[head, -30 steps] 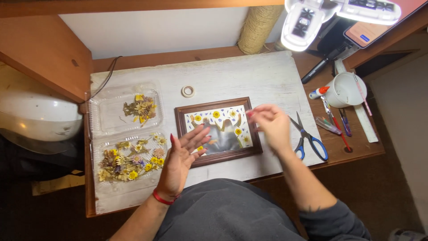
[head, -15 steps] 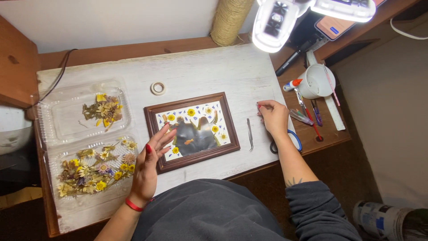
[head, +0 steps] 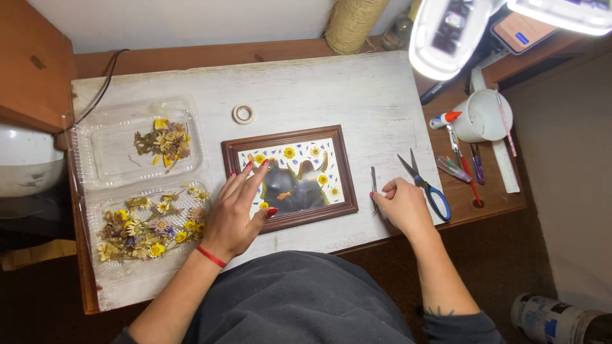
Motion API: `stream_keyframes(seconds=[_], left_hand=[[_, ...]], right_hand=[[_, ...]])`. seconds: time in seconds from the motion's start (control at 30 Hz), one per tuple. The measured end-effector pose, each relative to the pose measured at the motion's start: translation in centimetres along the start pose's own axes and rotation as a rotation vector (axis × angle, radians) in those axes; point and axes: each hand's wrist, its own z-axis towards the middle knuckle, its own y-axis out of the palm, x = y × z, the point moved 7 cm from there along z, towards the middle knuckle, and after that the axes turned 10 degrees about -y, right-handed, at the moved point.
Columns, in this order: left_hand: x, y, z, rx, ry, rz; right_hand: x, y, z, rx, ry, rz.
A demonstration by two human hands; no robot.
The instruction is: Arranging dried flower petals inside a picture frame and securing them with tape.
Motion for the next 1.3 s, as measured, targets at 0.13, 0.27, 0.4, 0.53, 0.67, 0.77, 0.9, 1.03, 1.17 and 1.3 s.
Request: stream_keyframes(seconds=[0.13, 0.27, 0.4, 0.53, 0.67, 0.77, 0.9, 1.03, 1.17, 1.3], left_hand=[[0.4, 0.8, 1.0, -0.06, 0.035, 0.104], [0.0, 1.6, 2.2, -0.126, 0.013, 0.161], [-0.4, 1.9, 3.2, -0.161, 0.013, 0.218], [-0.8, 2.6, 4.0, -0.178, 0.044, 0.255], [-0.7, 3.3, 4.7, -0.219, 0.03, 0.29], [-0.5, 3.3, 4.9, -0.183, 0.098, 0.295], [-0.6, 4.1, 5.3, -0.227, 0.089, 0.323], [-0.7, 4.5, 5.5, -0.241, 0.08, 0.317], [-1.0, 4.7, 5.6, -0.255, 0.074, 0.325], [-1.1, 4.9, 5.7, -0.26, 0.073, 0.326]], right_hand=[[0.8, 1.0, 0.0, -0.058, 0.1, 0.027], [0.6, 0.3, 0.2, -0.077, 0.125, 0.043], [2.1, -0.1, 1.8, -0.028, 0.07, 0.214], [1.0, -0.2, 3.9, 0.026, 0.004, 0.65], [-5.4, -0.3, 5.4, 0.032, -0.059, 0.849], [-8.2, 1.4, 7.0, 0.016, -0.09, 0.982], [-9.3, 5.6, 9.6, -0.075, -0.078, 1.019], [-10.8, 7.4, 10.6, -0.093, -0.114, 1.049], [-12.0, 7.4, 11.0, -0.05, -0.171, 0.947], [-12.4, 6.8, 11.0, 0.019, -0.212, 0.657]])
